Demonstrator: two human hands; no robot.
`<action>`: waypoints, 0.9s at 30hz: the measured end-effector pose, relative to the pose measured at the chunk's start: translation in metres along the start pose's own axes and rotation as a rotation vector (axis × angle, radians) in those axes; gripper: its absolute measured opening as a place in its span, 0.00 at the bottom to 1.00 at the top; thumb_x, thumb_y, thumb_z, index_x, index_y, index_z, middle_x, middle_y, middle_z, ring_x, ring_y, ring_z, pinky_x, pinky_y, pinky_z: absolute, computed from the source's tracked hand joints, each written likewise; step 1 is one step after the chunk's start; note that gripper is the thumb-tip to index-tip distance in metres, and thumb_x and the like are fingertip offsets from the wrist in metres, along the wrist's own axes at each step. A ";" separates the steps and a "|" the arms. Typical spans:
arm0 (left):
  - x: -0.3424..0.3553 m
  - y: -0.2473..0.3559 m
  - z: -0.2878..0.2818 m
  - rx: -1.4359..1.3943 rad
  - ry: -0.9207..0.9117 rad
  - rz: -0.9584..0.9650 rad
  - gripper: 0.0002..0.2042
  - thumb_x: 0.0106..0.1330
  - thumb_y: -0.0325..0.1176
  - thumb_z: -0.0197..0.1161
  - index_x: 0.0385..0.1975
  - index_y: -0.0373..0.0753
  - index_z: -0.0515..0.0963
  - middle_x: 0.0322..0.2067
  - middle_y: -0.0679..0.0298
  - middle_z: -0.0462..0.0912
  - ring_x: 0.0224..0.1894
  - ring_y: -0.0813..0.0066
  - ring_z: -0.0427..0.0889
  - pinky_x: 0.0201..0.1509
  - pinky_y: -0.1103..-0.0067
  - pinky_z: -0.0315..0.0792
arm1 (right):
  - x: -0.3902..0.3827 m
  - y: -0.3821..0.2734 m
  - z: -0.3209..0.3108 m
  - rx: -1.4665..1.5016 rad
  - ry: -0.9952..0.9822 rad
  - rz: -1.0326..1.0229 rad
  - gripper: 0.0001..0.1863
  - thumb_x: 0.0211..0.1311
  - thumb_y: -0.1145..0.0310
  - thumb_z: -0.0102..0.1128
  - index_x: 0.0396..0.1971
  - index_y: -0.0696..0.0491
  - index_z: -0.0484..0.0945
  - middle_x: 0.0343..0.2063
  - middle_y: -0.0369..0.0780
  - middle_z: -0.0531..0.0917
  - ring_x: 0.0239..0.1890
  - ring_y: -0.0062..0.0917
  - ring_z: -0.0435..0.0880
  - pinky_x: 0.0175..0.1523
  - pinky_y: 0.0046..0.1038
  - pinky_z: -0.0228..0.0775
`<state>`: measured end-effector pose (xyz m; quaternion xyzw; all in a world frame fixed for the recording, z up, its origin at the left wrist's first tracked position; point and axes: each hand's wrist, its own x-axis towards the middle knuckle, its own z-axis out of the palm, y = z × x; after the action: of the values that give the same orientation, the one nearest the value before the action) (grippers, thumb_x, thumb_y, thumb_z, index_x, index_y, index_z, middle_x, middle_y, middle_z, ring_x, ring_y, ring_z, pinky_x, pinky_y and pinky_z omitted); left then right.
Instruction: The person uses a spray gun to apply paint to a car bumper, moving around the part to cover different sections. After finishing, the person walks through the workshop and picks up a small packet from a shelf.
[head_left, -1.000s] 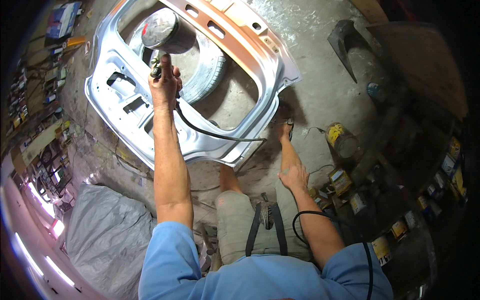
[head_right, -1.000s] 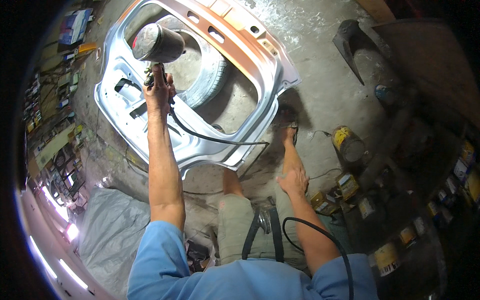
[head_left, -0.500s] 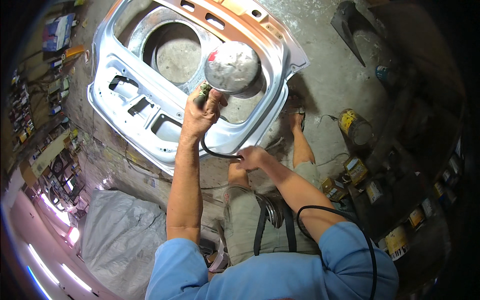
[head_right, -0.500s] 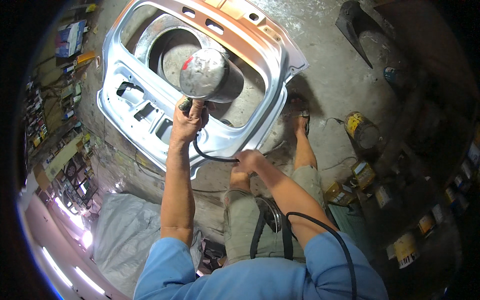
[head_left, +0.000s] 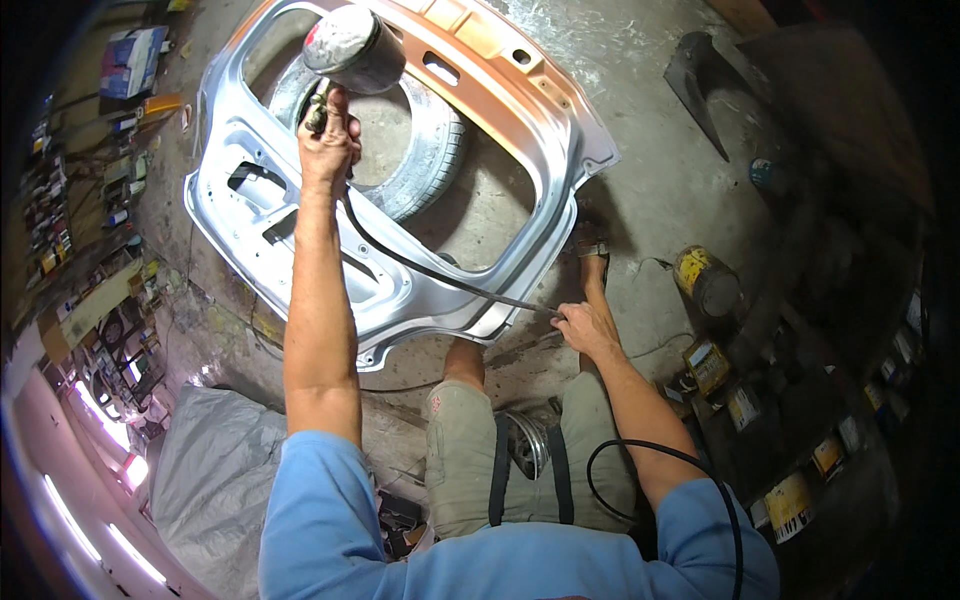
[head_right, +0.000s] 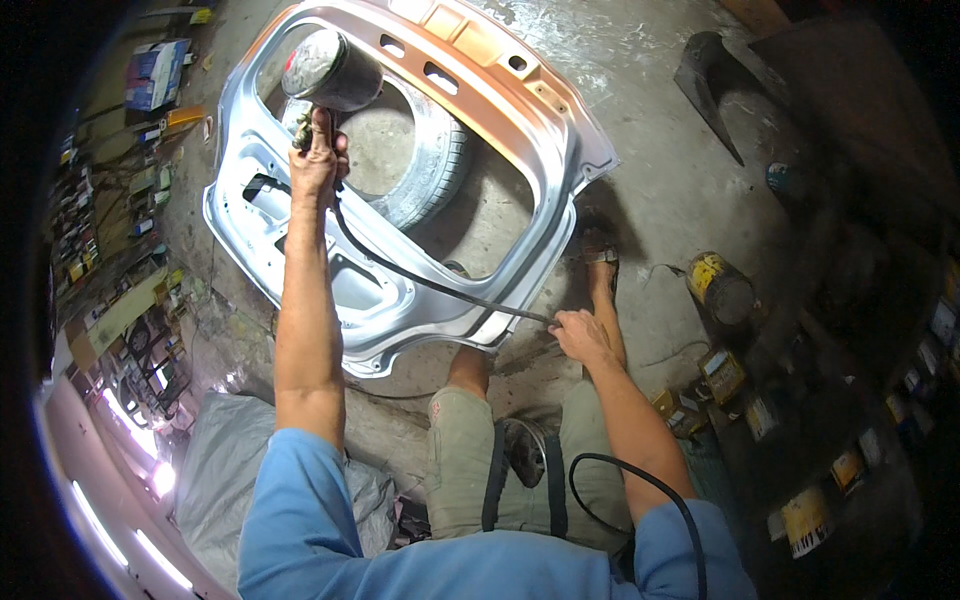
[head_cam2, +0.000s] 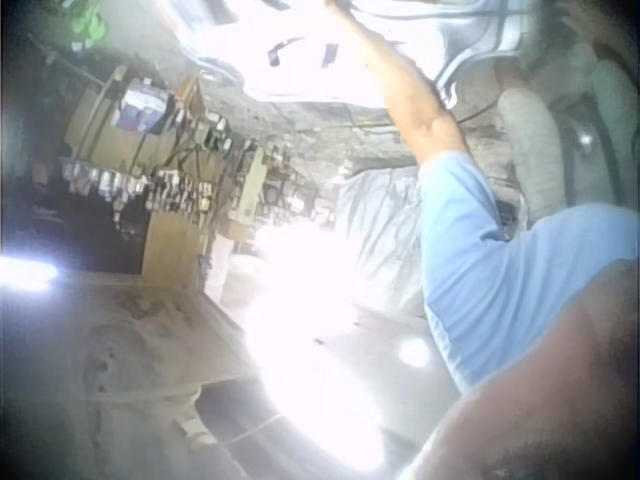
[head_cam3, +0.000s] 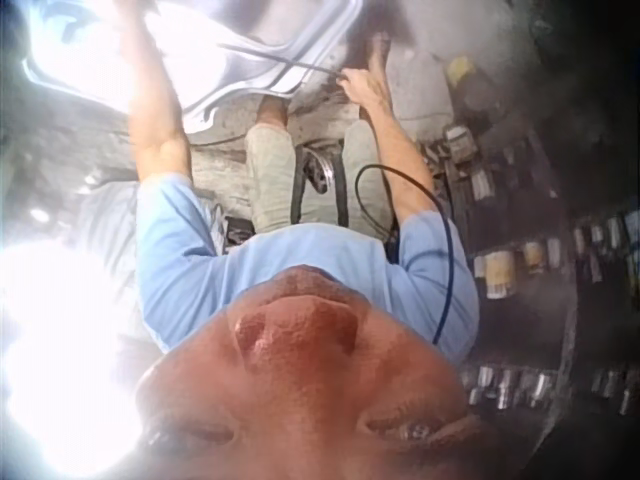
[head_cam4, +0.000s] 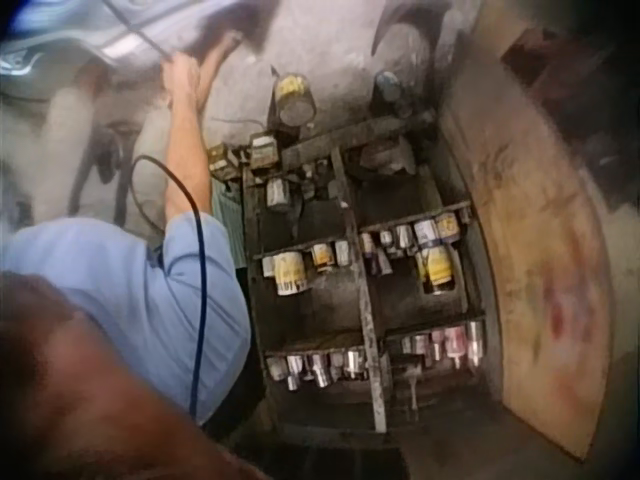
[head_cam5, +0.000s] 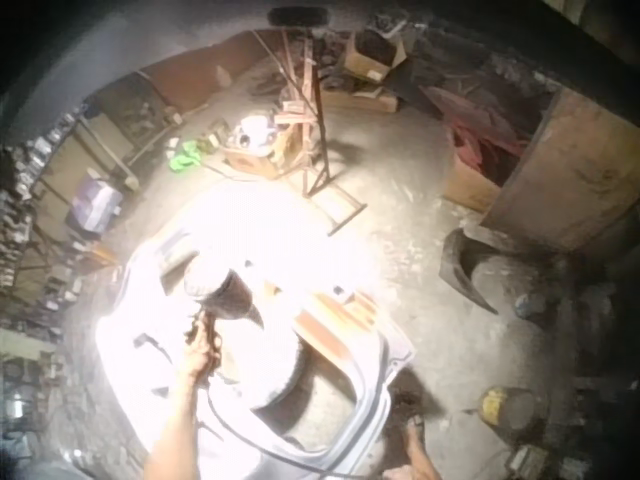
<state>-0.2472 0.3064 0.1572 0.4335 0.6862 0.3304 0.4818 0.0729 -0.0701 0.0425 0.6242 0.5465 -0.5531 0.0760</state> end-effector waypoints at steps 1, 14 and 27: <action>0.010 0.002 -0.004 0.016 0.012 0.036 0.22 0.71 0.60 0.64 0.35 0.45 0.78 0.18 0.72 0.75 0.14 0.84 0.72 0.15 0.83 0.63 | 0.004 -0.006 -0.005 -0.040 0.050 -0.076 0.14 0.68 0.58 0.62 0.38 0.55 0.83 0.40 0.49 0.87 0.48 0.48 0.83 0.54 0.48 0.73; 0.051 0.033 -0.009 -0.004 -0.051 -0.031 0.23 0.70 0.62 0.64 0.35 0.45 0.79 0.19 0.70 0.78 0.12 0.83 0.71 0.15 0.81 0.62 | -0.059 -0.032 -0.039 0.115 0.143 -0.321 0.15 0.60 0.59 0.70 0.41 0.53 0.84 0.35 0.43 0.86 0.43 0.43 0.81 0.49 0.43 0.71; -0.010 0.019 0.050 0.158 -0.364 -0.051 0.27 0.73 0.62 0.62 0.28 0.40 0.75 0.17 0.70 0.74 0.14 0.84 0.70 0.16 0.81 0.61 | -0.099 0.011 0.013 0.008 -0.045 0.020 0.16 0.69 0.59 0.59 0.53 0.48 0.80 0.51 0.43 0.86 0.61 0.40 0.77 0.72 0.48 0.55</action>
<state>-0.1928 0.3070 0.1616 0.5049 0.6223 0.1794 0.5706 0.0938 -0.1431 0.1089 0.6174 0.5360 -0.5685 0.0912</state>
